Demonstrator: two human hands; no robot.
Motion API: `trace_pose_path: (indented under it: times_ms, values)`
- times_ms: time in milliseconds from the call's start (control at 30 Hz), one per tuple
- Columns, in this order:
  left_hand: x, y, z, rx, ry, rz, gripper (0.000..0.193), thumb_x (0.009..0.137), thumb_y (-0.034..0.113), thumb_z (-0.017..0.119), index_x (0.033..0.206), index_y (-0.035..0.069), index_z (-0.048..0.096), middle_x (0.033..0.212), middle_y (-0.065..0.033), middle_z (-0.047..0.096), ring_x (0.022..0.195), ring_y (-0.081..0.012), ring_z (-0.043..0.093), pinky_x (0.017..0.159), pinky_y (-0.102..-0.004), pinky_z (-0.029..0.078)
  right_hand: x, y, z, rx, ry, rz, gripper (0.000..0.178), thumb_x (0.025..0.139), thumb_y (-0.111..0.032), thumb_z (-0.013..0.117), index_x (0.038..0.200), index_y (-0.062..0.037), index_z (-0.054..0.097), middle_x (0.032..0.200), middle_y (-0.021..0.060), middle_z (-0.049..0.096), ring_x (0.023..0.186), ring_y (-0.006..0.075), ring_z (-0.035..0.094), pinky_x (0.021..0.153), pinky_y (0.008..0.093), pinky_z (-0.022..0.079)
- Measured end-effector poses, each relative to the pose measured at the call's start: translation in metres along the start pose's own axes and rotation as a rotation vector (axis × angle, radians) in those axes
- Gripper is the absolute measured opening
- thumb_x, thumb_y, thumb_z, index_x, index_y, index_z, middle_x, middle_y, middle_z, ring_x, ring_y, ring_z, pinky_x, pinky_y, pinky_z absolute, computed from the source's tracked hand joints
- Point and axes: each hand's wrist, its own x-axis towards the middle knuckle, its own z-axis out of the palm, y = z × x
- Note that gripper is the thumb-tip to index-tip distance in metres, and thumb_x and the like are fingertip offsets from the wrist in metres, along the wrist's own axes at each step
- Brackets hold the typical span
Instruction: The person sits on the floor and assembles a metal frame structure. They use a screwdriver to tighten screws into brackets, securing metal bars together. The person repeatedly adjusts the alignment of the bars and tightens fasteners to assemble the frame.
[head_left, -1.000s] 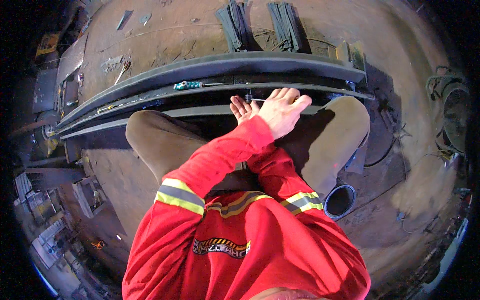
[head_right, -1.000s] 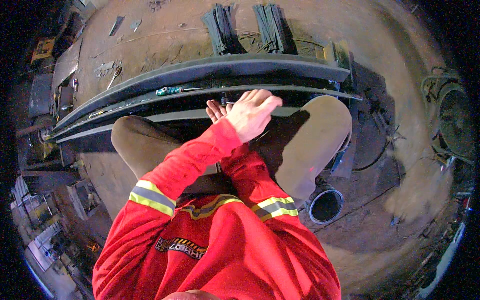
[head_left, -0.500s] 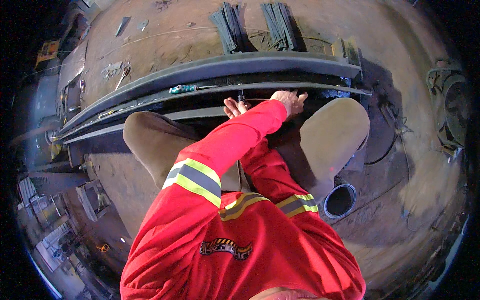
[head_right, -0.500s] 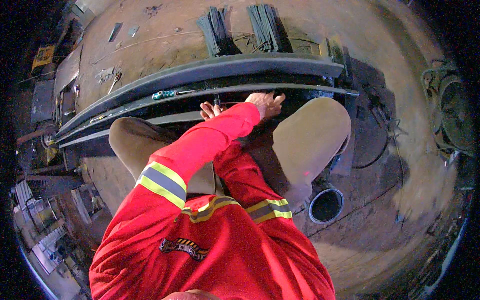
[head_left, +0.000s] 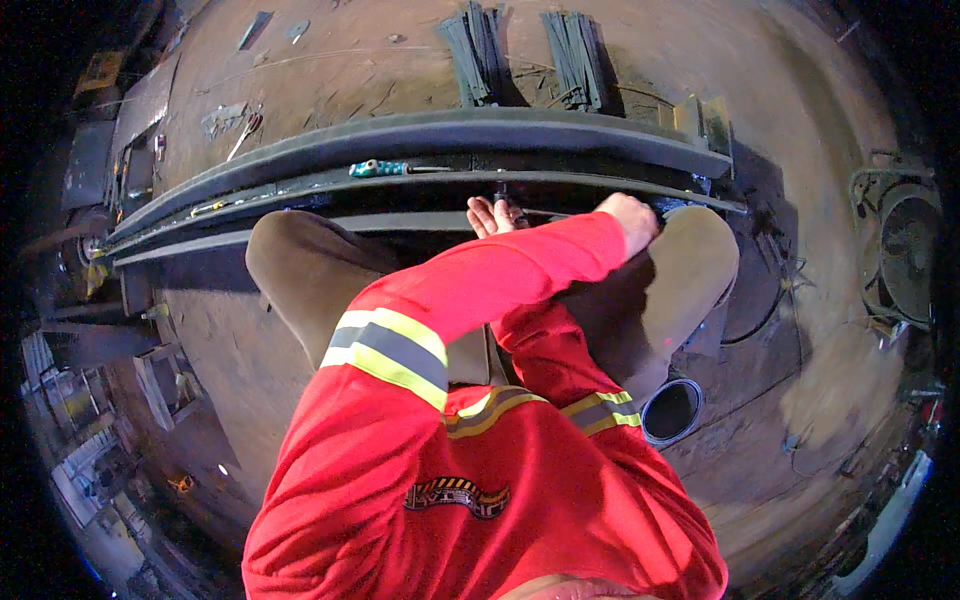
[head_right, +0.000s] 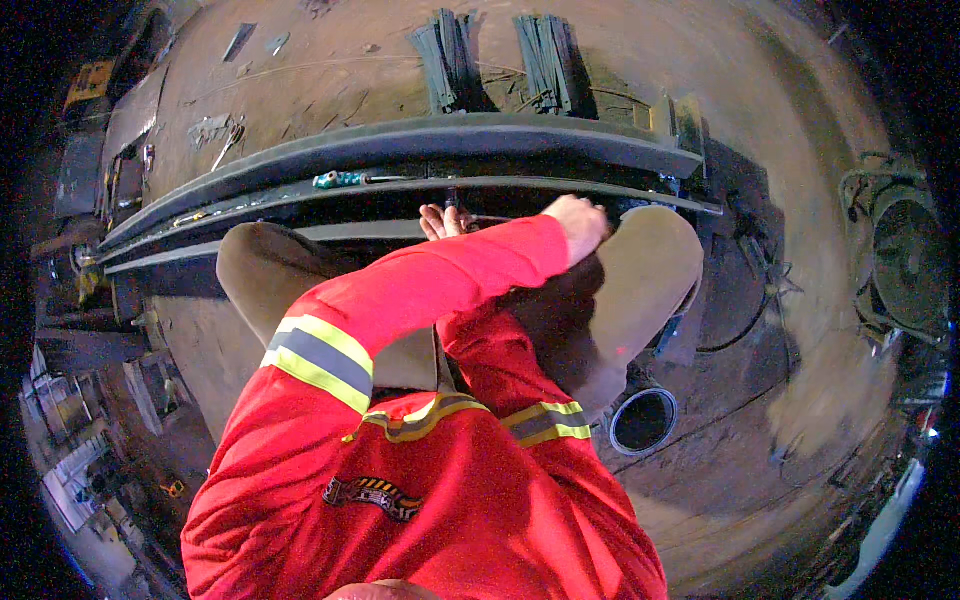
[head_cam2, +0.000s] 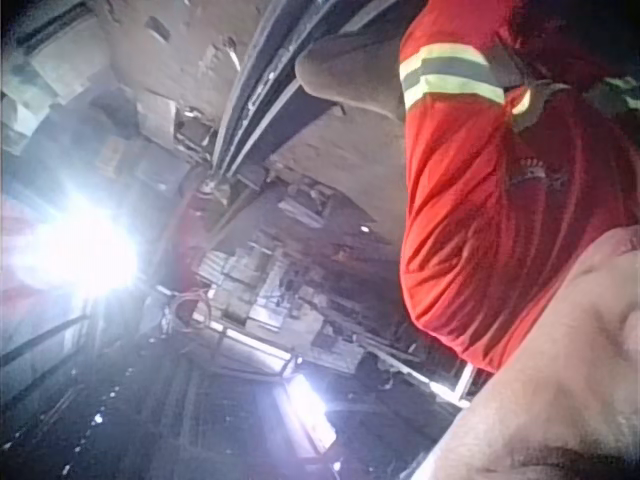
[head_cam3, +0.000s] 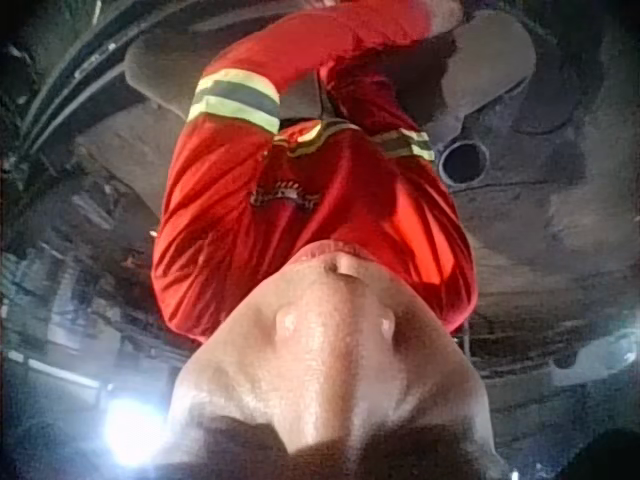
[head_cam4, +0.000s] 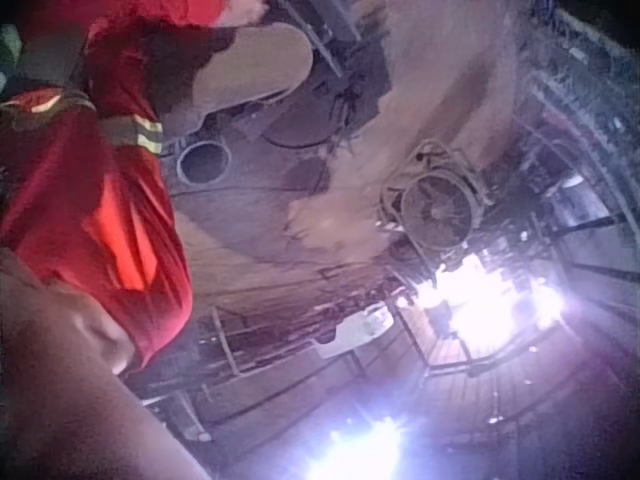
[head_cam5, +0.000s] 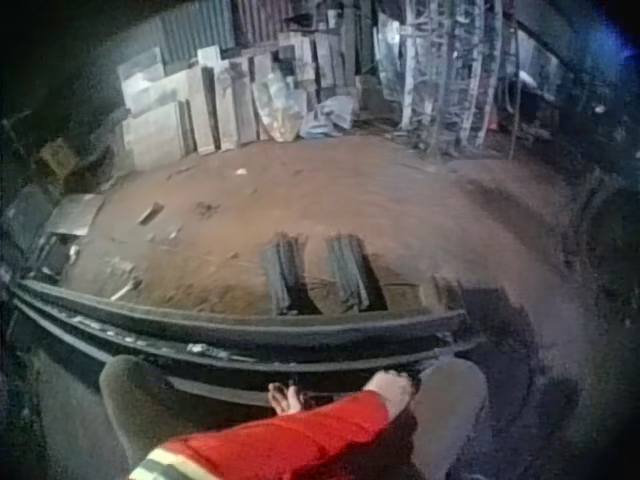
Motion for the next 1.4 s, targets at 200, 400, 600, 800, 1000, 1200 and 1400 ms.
trace_pose_path:
  times_ms: [200, 400, 600, 800, 1000, 1200, 1400]
  values:
    - [-0.067, -0.012, -0.092, -0.082, 0.458, -0.090, 0.032, 0.075, 0.010, 0.064, 0.106, 0.007, 0.057, 0.093, -0.0132, 0.063, 0.083, -0.0271, 0.064, 0.068, -0.0391, 0.053, 0.000, -0.007, -0.004, 0.065, 0.107, -0.016, 0.020, 0.094, -0.021, 0.051, 0.109, -0.0082, 0.048, 0.115, 0.0171, 0.058, 0.108, 0.0293, 0.058, 0.093, 0.0408, 0.048]
    - [-0.223, -0.098, -0.100, -1.032, 1.381, -0.622, 0.033, 0.089, 0.008, 0.057, 0.121, 0.002, 0.048, 0.094, -0.0108, 0.058, 0.079, -0.0206, 0.064, 0.067, -0.0345, 0.059, -0.018, -0.019, 0.029, 0.011, 0.222, -0.079, 0.011, 0.093, -0.013, 0.051, 0.100, -0.0050, 0.052, 0.100, 0.0171, 0.062, 0.097, 0.0331, 0.063, 0.081, 0.0445, 0.053]
    - [-0.237, -0.116, -0.002, -1.400, 1.648, -1.023, 0.032, 0.085, 0.007, 0.064, 0.114, 0.005, 0.050, 0.090, -0.0095, 0.059, 0.073, -0.0206, 0.063, 0.061, -0.0419, 0.060, -0.016, -0.020, 0.024, -0.031, 0.249, -0.078, 0.010, 0.094, -0.013, 0.050, 0.092, -0.0069, 0.057, 0.105, 0.0160, 0.061, 0.104, 0.0327, 0.059, 0.090, 0.0465, 0.049]
    - [-0.225, -0.125, 0.026, -1.543, 1.713, -1.115, 0.039, 0.083, 0.006, 0.066, 0.116, 0.004, 0.045, 0.091, -0.0125, 0.056, 0.072, -0.0258, 0.062, 0.061, -0.0473, 0.060, -0.012, -0.020, 0.020, -0.026, 0.177, -0.070, 0.011, 0.093, -0.015, 0.051, 0.090, -0.0075, 0.058, 0.104, 0.0161, 0.062, 0.104, 0.0312, 0.059, 0.091, 0.0459, 0.049]
    - [-0.225, -0.128, 0.031, -1.488, 1.675, -1.195, 0.044, 0.082, 0.007, 0.067, 0.119, 0.001, 0.042, 0.091, -0.0139, 0.055, 0.070, -0.0249, 0.061, 0.058, -0.0458, 0.060, -0.011, -0.017, 0.018, 0.031, 0.218, -0.068, 0.007, 0.091, -0.012, 0.055, 0.089, -0.0061, 0.058, 0.099, 0.0156, 0.063, 0.097, 0.0322, 0.062, 0.086, 0.0463, 0.052]
    - [-0.225, -0.132, 0.034, -1.457, 1.647, -1.218, 0.046, 0.082, 0.007, 0.067, 0.120, 0.001, 0.042, 0.089, -0.0134, 0.056, 0.070, -0.0243, 0.061, 0.058, -0.0459, 0.059, -0.012, -0.018, 0.019, 0.054, 0.204, -0.071, 0.006, 0.090, -0.012, 0.056, 0.089, -0.0068, 0.058, 0.097, 0.0153, 0.063, 0.097, 0.0319, 0.063, 0.086, 0.0463, 0.052]
    - [-0.228, -0.132, 0.039, -1.427, 1.643, -1.207, 0.048, 0.081, 0.006, 0.068, 0.121, 0.001, 0.042, 0.087, -0.0131, 0.056, 0.067, -0.0241, 0.060, 0.059, -0.0485, 0.059, -0.013, -0.018, 0.022, 0.050, 0.220, -0.060, 0.011, 0.093, -0.014, 0.052, 0.089, -0.0056, 0.058, 0.104, 0.0187, 0.062, 0.103, 0.0340, 0.059, 0.091, 0.0465, 0.049]
